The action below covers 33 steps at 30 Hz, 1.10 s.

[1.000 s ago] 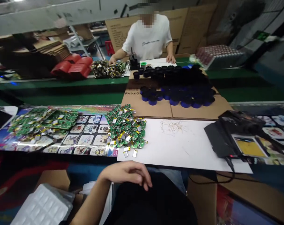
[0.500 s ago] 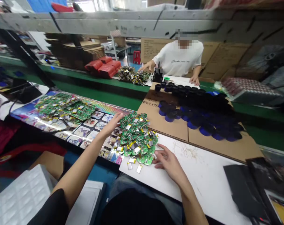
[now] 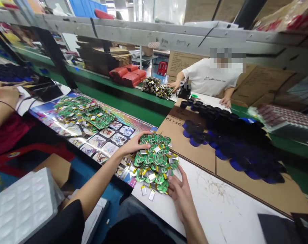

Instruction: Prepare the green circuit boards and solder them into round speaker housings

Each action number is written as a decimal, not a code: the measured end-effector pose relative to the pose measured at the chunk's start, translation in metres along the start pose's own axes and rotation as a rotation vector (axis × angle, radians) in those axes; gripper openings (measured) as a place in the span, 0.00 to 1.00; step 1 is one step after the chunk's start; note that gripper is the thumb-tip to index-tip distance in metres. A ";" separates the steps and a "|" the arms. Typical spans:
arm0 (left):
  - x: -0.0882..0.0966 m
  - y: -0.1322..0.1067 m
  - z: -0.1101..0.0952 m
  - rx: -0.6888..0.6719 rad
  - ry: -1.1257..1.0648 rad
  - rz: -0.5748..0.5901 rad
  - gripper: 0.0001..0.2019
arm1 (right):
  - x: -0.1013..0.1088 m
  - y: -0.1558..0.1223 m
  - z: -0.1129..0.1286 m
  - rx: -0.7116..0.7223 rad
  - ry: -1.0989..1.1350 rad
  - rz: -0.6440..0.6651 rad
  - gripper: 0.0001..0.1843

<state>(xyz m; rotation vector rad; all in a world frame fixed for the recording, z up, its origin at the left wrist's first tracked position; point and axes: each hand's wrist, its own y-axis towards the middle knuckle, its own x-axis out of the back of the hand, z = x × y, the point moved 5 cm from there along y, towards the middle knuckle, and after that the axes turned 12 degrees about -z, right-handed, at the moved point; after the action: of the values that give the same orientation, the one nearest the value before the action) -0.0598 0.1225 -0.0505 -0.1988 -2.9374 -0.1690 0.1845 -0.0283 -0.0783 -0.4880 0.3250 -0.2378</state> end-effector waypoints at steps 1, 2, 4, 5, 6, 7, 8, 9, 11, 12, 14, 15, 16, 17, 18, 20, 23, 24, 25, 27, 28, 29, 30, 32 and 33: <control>0.000 -0.004 0.000 -0.008 0.001 0.002 0.36 | -0.003 -0.001 -0.003 0.001 0.026 -0.014 0.59; 0.000 -0.007 0.000 -0.015 0.000 0.000 0.36 | -0.006 -0.003 -0.006 0.010 0.037 -0.030 0.59; 0.002 -0.013 -0.001 -0.015 -0.012 -0.004 0.35 | -0.013 -0.005 -0.010 0.008 0.035 -0.046 0.60; 0.004 -0.015 -0.002 -0.009 -0.021 0.002 0.35 | -0.018 -0.006 -0.012 -0.004 0.030 -0.039 0.60; 0.006 -0.017 -0.002 -0.004 -0.028 0.012 0.35 | -0.025 -0.008 -0.014 -0.015 0.026 -0.025 0.58; 0.009 -0.018 -0.002 0.003 -0.033 0.027 0.35 | -0.032 -0.009 -0.015 -0.025 0.025 -0.005 0.56; 0.013 -0.019 -0.001 0.011 -0.038 0.040 0.35 | -0.041 -0.011 -0.016 -0.030 0.026 0.017 0.53; 0.019 -0.018 0.000 0.018 -0.041 0.050 0.34 | -0.051 -0.012 -0.017 -0.032 0.027 0.041 0.50; 0.035 -0.016 0.003 0.020 -0.037 0.046 0.34 | -0.073 -0.012 -0.018 -0.030 0.037 0.092 0.45; 0.044 -0.013 0.005 0.013 -0.026 0.033 0.33 | -0.085 -0.011 -0.019 -0.030 0.044 0.122 0.44; 0.066 -0.006 0.008 -0.006 0.014 -0.022 0.32 | -0.109 -0.005 -0.019 -0.025 0.059 0.177 0.41; 0.078 -0.002 0.009 -0.016 0.039 -0.056 0.32 | -0.121 0.001 -0.018 -0.020 0.064 0.195 0.41; 0.089 0.002 0.010 -0.021 0.067 -0.089 0.32 | -0.132 0.007 -0.017 -0.011 0.067 0.208 0.40; 0.100 0.007 0.011 -0.021 0.094 -0.114 0.33 | -0.143 0.014 -0.017 -0.001 0.068 0.220 0.40; 0.109 0.011 0.011 -0.017 0.119 -0.134 0.34 | -0.153 0.023 -0.016 0.006 0.066 0.235 0.40; 0.124 0.019 0.011 -0.011 0.168 -0.164 0.37 | -0.172 0.041 -0.013 0.025 0.028 0.260 0.38; 0.140 0.029 0.008 -0.022 0.264 -0.235 0.42 | -0.189 0.069 -0.001 0.067 -0.073 0.268 0.35; 0.143 0.031 0.006 -0.025 0.304 -0.255 0.43 | -0.189 0.075 0.005 0.074 -0.093 0.270 0.34; 0.145 0.033 0.004 -0.026 0.348 -0.268 0.44 | -0.186 0.080 0.012 0.076 -0.108 0.275 0.34; 0.147 0.036 -0.001 -0.025 0.423 -0.274 0.47 | -0.172 0.081 0.026 0.089 -0.143 0.302 0.32; 0.148 0.037 -0.004 -0.024 0.465 -0.275 0.49 | -0.160 0.077 0.032 0.108 -0.174 0.321 0.31; 0.148 0.038 -0.007 -0.018 0.522 -0.275 0.51 | -0.145 0.071 0.039 0.180 -0.254 0.327 0.29; 0.149 0.039 -0.009 -0.003 0.596 -0.273 0.53 | -0.130 0.062 0.043 0.237 -0.350 0.332 0.27; 0.150 0.043 -0.013 0.036 0.788 -0.236 0.53 | -0.098 0.042 0.044 0.298 -0.480 0.372 0.27; 0.149 0.046 -0.015 0.051 0.879 -0.204 0.51 | -0.083 0.032 0.042 0.293 -0.513 0.393 0.27</control>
<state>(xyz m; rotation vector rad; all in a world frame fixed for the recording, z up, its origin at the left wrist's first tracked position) -0.1954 0.1838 -0.0014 0.1546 -2.0743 -0.1563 0.1273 0.0418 -0.0386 -0.1753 -0.1198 0.2218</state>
